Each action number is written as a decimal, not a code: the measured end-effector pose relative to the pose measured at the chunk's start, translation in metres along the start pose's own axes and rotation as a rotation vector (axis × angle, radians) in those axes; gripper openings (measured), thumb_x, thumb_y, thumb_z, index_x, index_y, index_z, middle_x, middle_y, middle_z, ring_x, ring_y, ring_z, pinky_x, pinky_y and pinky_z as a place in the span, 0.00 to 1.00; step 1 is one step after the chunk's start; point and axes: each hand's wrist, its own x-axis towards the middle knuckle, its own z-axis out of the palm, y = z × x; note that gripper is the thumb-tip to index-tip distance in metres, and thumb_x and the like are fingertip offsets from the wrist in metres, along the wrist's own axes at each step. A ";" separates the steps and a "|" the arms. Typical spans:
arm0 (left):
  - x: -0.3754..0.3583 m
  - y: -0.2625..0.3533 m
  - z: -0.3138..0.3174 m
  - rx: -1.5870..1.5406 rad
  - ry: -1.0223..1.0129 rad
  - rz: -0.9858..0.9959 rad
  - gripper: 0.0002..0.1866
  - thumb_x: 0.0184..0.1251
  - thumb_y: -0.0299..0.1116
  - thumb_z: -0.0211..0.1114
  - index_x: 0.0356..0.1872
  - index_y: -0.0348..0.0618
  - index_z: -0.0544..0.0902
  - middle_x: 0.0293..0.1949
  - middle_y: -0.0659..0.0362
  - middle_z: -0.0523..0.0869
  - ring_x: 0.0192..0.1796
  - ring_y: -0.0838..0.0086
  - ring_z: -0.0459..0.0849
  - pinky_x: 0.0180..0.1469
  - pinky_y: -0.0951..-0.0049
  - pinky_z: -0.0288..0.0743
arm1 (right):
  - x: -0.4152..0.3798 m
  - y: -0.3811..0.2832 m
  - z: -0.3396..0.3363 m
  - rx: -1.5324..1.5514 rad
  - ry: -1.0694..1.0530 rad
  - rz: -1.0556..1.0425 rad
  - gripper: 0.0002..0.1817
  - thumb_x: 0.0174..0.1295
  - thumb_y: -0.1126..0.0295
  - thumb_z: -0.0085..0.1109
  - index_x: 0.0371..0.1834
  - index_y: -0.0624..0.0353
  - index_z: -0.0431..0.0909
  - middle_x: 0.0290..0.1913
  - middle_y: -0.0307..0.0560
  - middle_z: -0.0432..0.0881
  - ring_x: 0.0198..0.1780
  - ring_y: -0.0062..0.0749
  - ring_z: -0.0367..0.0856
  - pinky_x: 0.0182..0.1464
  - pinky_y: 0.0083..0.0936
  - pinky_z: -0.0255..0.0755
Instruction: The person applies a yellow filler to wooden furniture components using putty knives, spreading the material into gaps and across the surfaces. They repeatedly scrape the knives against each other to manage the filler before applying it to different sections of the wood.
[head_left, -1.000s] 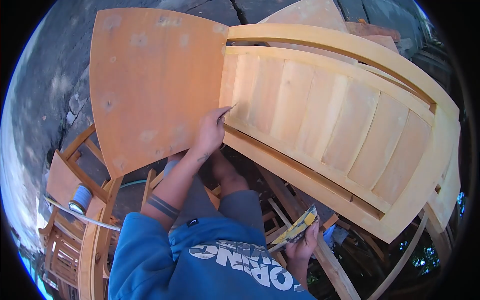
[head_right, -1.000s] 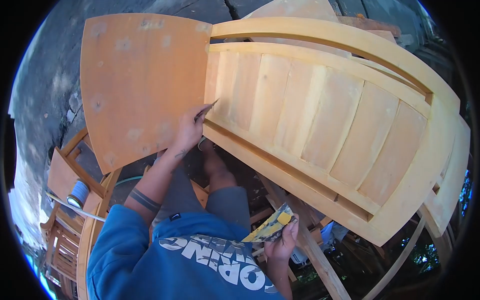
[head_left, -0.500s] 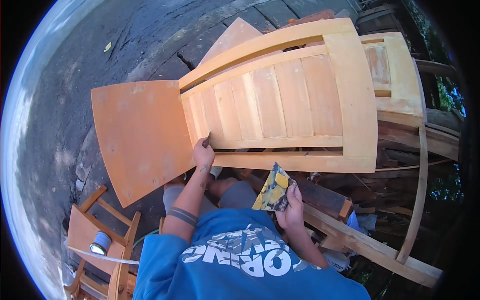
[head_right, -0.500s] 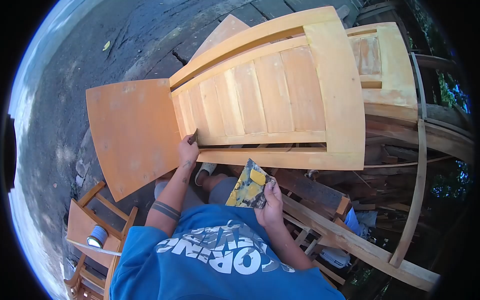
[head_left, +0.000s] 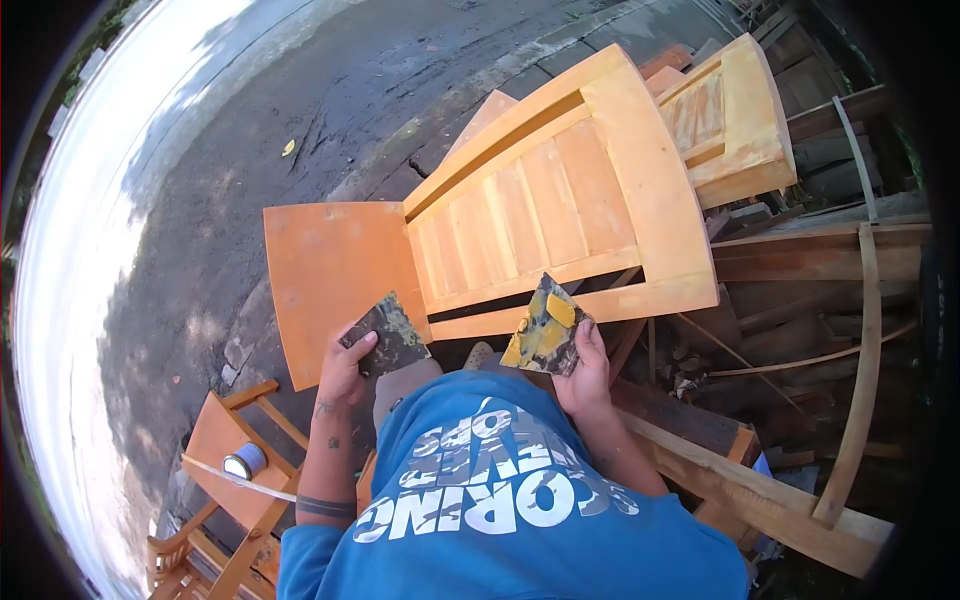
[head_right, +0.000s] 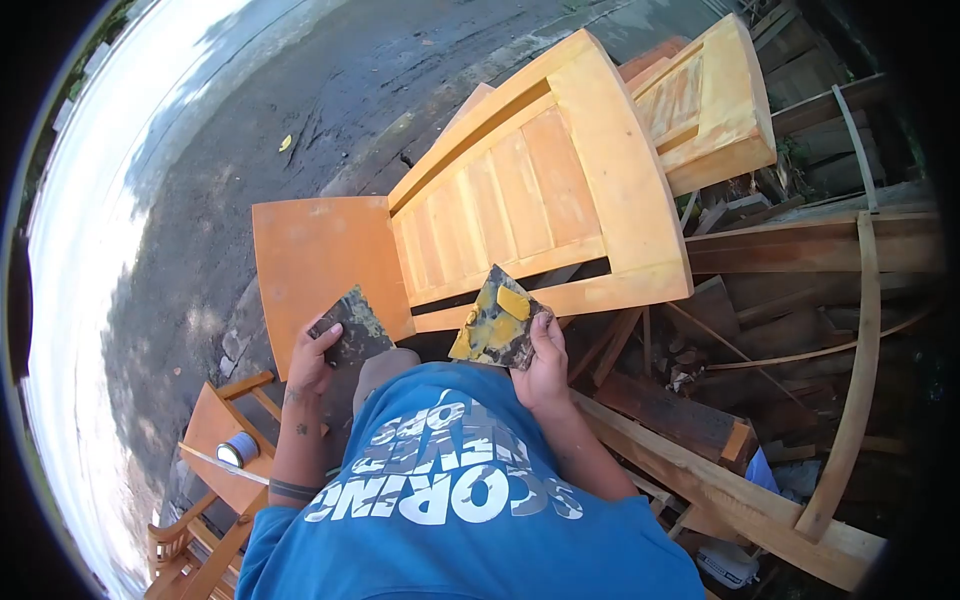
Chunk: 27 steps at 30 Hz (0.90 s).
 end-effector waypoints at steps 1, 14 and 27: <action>-0.014 0.002 0.004 -0.056 0.037 0.015 0.19 0.59 0.21 0.61 0.53 0.33 0.75 0.42 0.53 0.84 0.44 0.69 0.85 0.47 0.68 0.81 | 0.000 0.000 0.002 -0.002 -0.009 0.000 0.21 0.73 0.60 0.41 0.61 0.63 0.62 0.58 0.51 0.73 0.60 0.39 0.73 0.62 0.40 0.67; -0.073 0.090 0.089 1.541 -0.270 0.805 0.24 0.53 0.20 0.63 0.54 0.46 0.79 0.53 0.53 0.80 0.54 0.57 0.79 0.52 0.65 0.76 | 0.022 0.013 0.063 -0.195 -0.198 0.097 0.18 0.73 0.65 0.40 0.55 0.69 0.67 0.51 0.50 0.78 0.52 0.28 0.78 0.57 0.27 0.72; -0.021 0.172 -0.011 1.692 -0.591 0.631 0.19 0.62 0.36 0.61 0.53 0.44 0.81 0.48 0.53 0.82 0.48 0.59 0.82 0.51 0.65 0.77 | 0.043 0.103 0.171 -0.462 -0.046 -0.038 0.15 0.74 0.65 0.41 0.46 0.68 0.72 0.41 0.44 0.80 0.41 0.18 0.76 0.47 0.19 0.72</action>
